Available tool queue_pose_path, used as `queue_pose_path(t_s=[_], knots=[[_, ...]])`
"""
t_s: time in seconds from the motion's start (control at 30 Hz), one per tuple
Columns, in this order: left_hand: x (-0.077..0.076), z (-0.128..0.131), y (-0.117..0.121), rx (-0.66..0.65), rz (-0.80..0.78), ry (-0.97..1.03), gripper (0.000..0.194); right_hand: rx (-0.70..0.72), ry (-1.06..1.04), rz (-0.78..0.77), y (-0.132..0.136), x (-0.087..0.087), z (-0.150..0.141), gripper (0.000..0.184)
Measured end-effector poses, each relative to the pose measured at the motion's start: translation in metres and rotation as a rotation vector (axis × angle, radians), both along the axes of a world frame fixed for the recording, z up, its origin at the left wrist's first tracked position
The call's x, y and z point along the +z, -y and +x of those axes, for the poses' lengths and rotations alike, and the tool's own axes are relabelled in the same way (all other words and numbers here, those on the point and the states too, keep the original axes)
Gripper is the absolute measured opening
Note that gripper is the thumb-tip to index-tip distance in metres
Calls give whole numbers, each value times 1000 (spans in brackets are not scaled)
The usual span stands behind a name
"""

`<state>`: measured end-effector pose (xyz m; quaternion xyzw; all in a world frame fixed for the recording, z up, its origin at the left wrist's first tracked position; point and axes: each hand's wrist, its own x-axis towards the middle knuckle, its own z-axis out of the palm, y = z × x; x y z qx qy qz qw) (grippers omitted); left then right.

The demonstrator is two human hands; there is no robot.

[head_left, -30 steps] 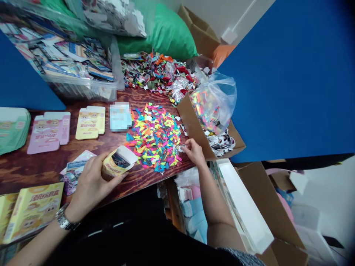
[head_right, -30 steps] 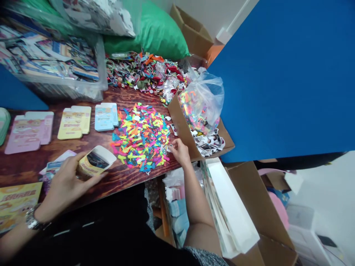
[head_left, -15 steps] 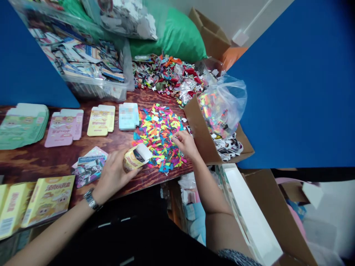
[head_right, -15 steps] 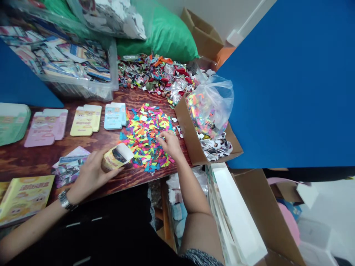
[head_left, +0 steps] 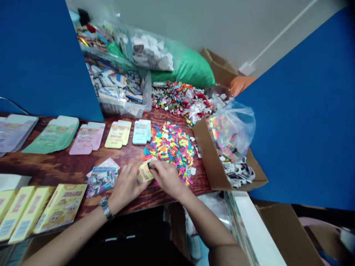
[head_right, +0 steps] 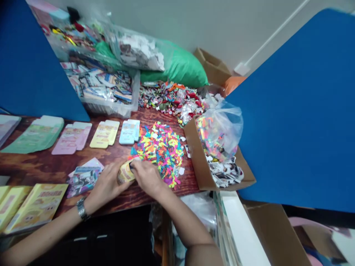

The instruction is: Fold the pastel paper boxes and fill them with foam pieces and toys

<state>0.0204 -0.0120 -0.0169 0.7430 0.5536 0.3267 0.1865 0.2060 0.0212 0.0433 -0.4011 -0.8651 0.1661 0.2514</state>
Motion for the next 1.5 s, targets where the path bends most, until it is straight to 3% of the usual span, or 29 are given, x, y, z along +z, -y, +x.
queue_pose_path(t_s=[0.1,0.23,0.33,0.47,0.67,0.87,1.1,1.33,1.5], knots=[[0,-3,-5,12,7,52,64,57,-65,66,-16,8,5,19],[6,-11,-8,51,-36,79,65,-159,-86,-18,-87,13,23,21],[10,-17,-8,65,-24,78,63,-433,119,-155,-167,-3,41,23],[10,-25,-9,58,10,56,64,-646,232,-163,-262,-31,57,28],[2,-36,-16,74,-15,-7,66,-801,364,-138,-340,-55,52,52],[0,-39,-23,93,-51,-18,70,-747,514,-167,-371,-63,52,30],[11,-34,-26,93,-28,49,66,-693,613,-159,-368,-52,73,33],[2,-35,-26,90,-20,1,70,-686,626,-198,-370,-50,71,36],[1,-37,-27,80,-16,-19,69,-727,582,-144,-368,-48,63,40]])
